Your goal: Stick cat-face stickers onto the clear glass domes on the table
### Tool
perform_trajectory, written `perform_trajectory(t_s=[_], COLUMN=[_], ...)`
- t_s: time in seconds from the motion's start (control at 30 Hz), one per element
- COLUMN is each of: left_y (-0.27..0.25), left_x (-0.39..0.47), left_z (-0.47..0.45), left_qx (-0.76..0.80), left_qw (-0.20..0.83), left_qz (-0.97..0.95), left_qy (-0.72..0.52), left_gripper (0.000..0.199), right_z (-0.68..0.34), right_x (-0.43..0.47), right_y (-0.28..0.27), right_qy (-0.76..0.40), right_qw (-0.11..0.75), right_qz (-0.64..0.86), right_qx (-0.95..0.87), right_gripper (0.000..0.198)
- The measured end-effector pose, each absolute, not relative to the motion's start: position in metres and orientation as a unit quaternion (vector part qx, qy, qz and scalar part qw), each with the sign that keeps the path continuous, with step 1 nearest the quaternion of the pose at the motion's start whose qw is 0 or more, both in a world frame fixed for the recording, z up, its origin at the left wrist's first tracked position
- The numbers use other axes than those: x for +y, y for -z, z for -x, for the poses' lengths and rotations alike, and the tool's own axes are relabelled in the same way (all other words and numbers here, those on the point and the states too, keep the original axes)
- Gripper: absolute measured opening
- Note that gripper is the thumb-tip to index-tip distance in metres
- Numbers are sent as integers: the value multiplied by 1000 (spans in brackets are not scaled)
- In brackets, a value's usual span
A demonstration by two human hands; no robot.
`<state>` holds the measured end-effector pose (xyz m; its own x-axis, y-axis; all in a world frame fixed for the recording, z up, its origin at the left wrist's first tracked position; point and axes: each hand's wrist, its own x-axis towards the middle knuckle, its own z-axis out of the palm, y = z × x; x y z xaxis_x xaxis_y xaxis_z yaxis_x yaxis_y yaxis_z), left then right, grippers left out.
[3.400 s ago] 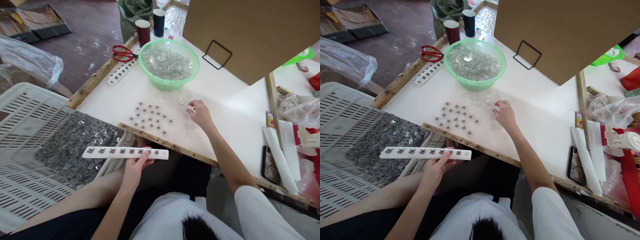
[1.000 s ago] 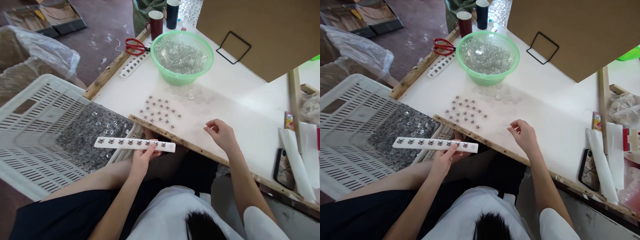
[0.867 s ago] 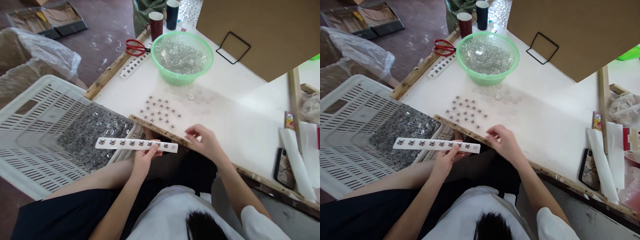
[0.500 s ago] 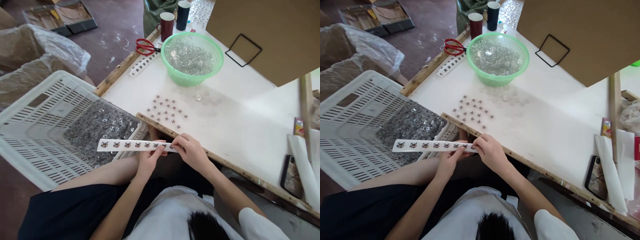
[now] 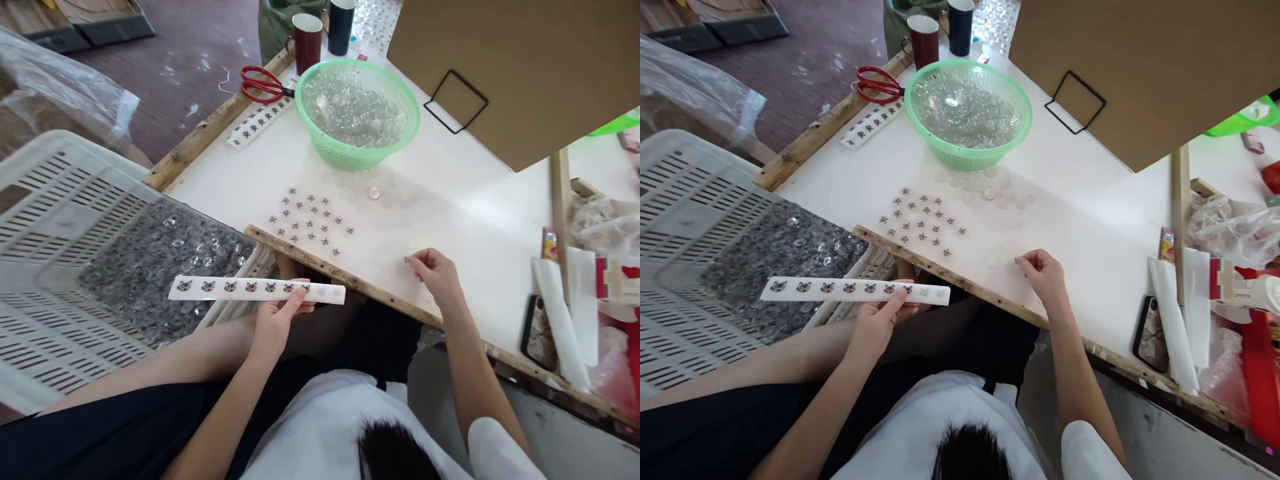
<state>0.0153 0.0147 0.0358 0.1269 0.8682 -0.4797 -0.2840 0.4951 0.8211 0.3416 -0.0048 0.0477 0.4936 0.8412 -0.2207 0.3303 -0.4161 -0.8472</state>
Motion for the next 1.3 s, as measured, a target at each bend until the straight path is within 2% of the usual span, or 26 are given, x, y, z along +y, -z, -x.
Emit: perform_trajectory(t_s=[0.33, 0.57, 0.73, 0.9, 0.97, 1.03, 1.13, 1.3], left_y=[-35, -39, -39, -41, -44, -47, -49, -47], left_x=[15, 15, 13, 12, 12, 12, 11, 8], left_z=[-15, -16, -15, -16, -18, -21, -21, -17], left_qx=[521, 520, 523, 516, 510, 502, 491, 500], left_qw=[690, 689, 687, 696, 695, 691, 685, 680], left_qz=[-288, -289, -296, -318, -338, -364, -395, -389], left_qy=[-412, -414, -409, -386, -378, -372, -366, -368], left_gripper=[36, 34, 34, 36, 37, 41, 45, 40], right_z=[-342, -330, -333, -317, -292, -258, -212, -186], right_x=[-1, -3, -13, -16, -12, -6, 3, 3], right_y=[-34, -42, -49, -64, -73, -80, -84, -80], right_qy=[-282, -171, -177, -141, -160, -236, -342, -349], right_qw=[311, 235, 224, 223, 274, 322, 326, 316], right_qz=[806, 818, 819, 812, 776, 705, 605, 572], right_qx=[-418, -497, -498, -521, -545, -586, -641, -672], right_gripper=[24, 16, 20, 9, 10, 11, 11, 10])
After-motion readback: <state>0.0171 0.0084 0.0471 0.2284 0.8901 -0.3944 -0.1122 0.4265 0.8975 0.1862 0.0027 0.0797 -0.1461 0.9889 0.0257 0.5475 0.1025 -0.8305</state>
